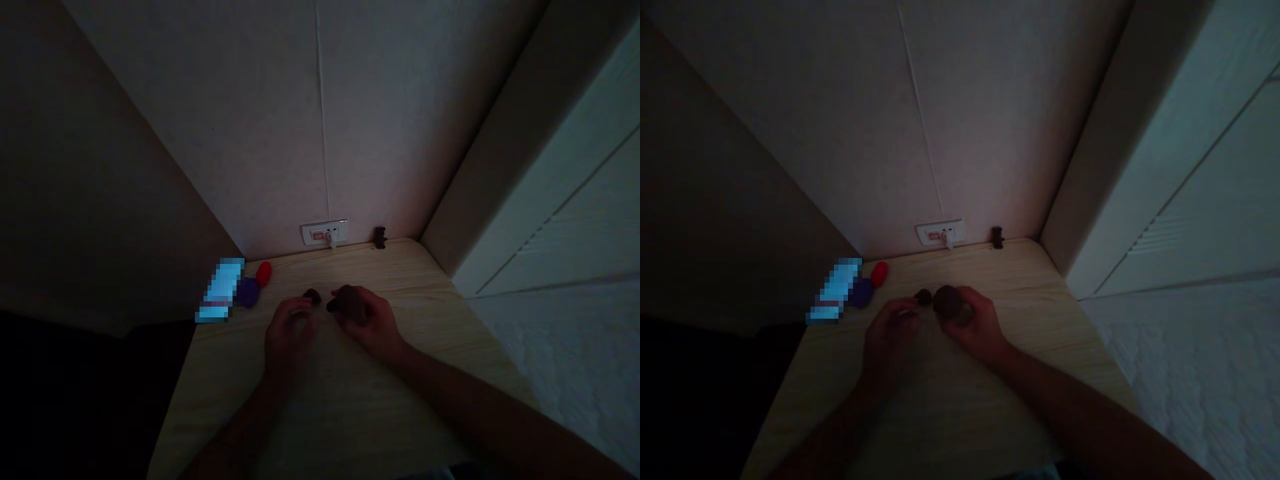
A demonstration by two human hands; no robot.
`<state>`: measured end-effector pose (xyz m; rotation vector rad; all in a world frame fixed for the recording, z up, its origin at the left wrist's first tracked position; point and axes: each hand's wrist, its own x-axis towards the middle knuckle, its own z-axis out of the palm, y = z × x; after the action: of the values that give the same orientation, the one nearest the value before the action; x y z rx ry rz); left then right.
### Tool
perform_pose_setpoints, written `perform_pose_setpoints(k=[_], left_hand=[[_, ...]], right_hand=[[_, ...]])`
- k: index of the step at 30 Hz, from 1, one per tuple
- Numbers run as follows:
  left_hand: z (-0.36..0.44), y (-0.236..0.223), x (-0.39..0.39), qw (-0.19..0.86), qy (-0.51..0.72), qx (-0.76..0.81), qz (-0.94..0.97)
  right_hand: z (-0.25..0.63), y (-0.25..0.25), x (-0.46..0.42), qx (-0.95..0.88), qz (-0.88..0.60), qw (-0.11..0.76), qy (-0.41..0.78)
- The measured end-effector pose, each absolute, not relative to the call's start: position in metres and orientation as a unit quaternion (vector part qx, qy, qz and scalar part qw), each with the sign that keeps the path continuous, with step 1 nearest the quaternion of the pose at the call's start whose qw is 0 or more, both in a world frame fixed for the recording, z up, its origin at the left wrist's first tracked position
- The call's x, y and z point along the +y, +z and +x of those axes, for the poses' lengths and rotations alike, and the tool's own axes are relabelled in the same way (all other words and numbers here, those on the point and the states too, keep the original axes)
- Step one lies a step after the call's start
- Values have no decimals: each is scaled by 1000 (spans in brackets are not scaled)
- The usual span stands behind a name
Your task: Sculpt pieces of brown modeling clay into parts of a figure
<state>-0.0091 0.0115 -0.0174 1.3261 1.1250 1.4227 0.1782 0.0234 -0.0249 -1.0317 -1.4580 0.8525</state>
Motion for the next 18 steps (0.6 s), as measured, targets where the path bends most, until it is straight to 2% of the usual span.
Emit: perform_pose_setpoints(k=[4,8,18], left_hand=[[-21,-13,15,326,570,497,568],[-27,-19,25,259,513,554,602],[-18,-34,34,151,382,573,709]], right_hand=[[184,-24,29,-648,-471,522,294],[193,-26,41,-651,-512,505,241],[213,-36,65,-660,-600,418,175]])
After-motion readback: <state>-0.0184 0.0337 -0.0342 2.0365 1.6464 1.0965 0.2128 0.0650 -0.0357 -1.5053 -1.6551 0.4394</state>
